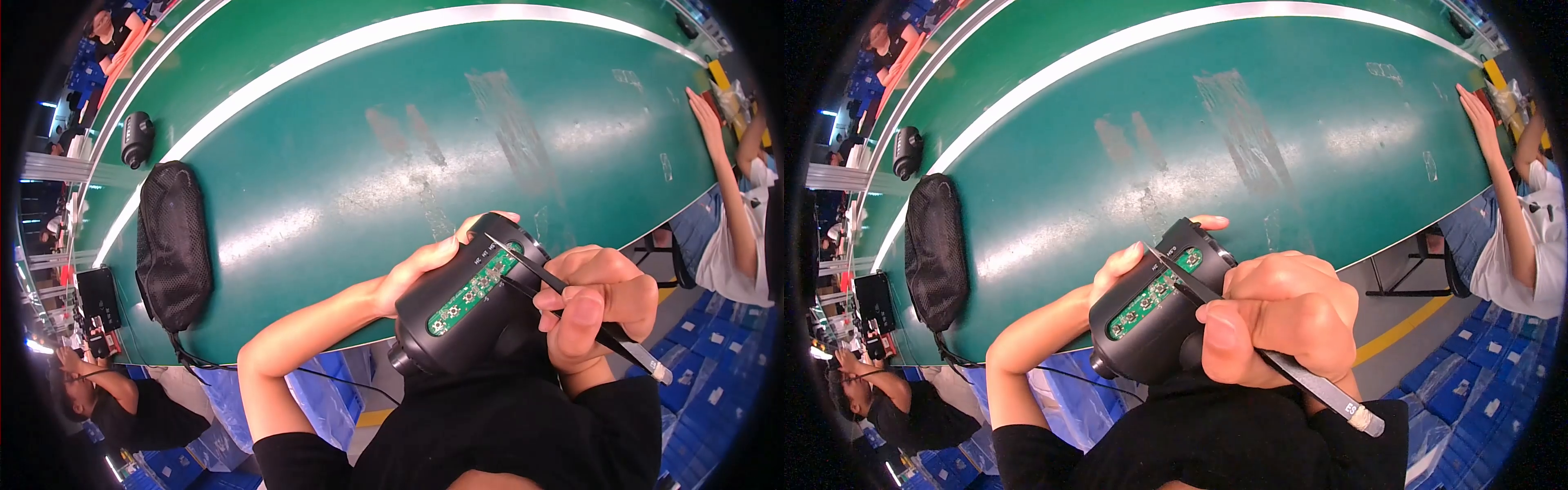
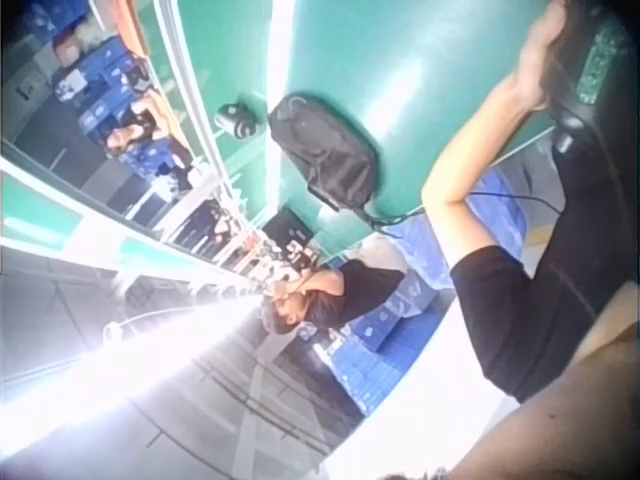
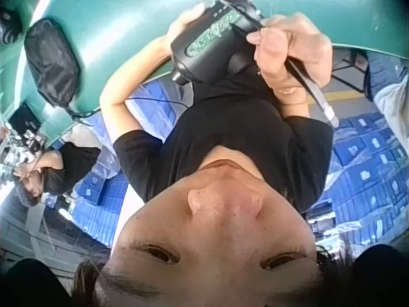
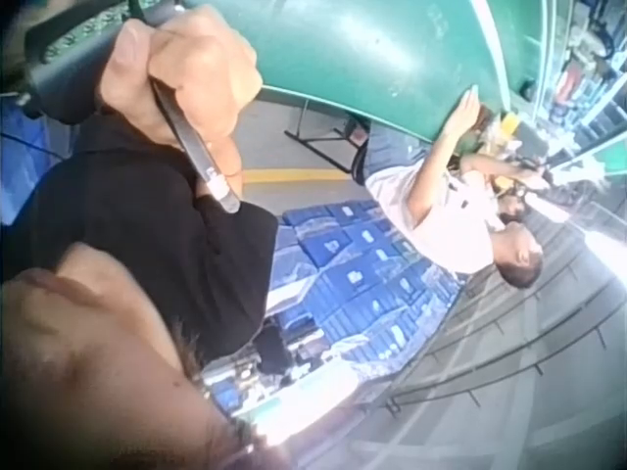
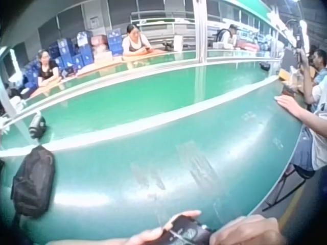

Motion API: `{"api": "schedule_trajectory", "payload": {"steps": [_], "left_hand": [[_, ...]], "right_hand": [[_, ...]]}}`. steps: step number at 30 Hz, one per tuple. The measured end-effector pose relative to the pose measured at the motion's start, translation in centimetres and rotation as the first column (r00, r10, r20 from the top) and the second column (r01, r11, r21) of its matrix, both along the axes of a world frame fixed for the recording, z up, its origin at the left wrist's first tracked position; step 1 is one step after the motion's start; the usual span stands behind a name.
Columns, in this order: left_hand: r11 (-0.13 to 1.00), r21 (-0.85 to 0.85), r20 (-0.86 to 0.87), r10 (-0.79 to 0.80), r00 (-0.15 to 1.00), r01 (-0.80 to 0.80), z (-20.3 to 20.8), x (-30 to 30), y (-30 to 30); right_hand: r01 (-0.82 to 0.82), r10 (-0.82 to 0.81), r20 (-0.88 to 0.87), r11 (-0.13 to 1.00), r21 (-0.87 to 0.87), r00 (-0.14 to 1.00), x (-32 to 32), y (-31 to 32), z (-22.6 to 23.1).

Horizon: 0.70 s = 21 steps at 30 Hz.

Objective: The person assembles a handheld electronic device by placing a PCB into a housing, using tweezers and a pen to manipulate the components.

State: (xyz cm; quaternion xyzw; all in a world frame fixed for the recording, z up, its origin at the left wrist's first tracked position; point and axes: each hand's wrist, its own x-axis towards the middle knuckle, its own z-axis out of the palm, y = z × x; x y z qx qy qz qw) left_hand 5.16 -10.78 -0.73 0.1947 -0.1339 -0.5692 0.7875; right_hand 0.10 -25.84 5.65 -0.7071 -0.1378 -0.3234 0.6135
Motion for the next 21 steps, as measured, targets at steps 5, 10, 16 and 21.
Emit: {"api": "schedule_trajectory", "payload": {"steps": [5,10,16,21], "left_hand": [[0.999,0.043,0.052,0.002,0.999,-0.004,0.2,0.1,0.0],[0.999,0.051,0.049,0.004,0.999,-0.006,0.2,0.1,-0.3],[1.0,0.024,0.032,0.0,0.999,-0.001,0.4,0.3,-1.3],[0.98,0.199,-0.003,-0.011,1.0,0.011,1.1,0.8,-1.7]], "right_hand": [[-0.06,0.06,-0.007,0.993,-0.105,0.998,0.2,-0.6,0.3],[-0.077,0.072,-0.027,0.958,-0.277,0.997,0.5,-1.3,0.7],[-0.092,0.049,0.172,0.963,0.252,0.984,0.4,-1.3,-0.6],[-0.077,0.065,0.11,0.991,0.113,0.992,0.8,-1.7,-0.4]]}}
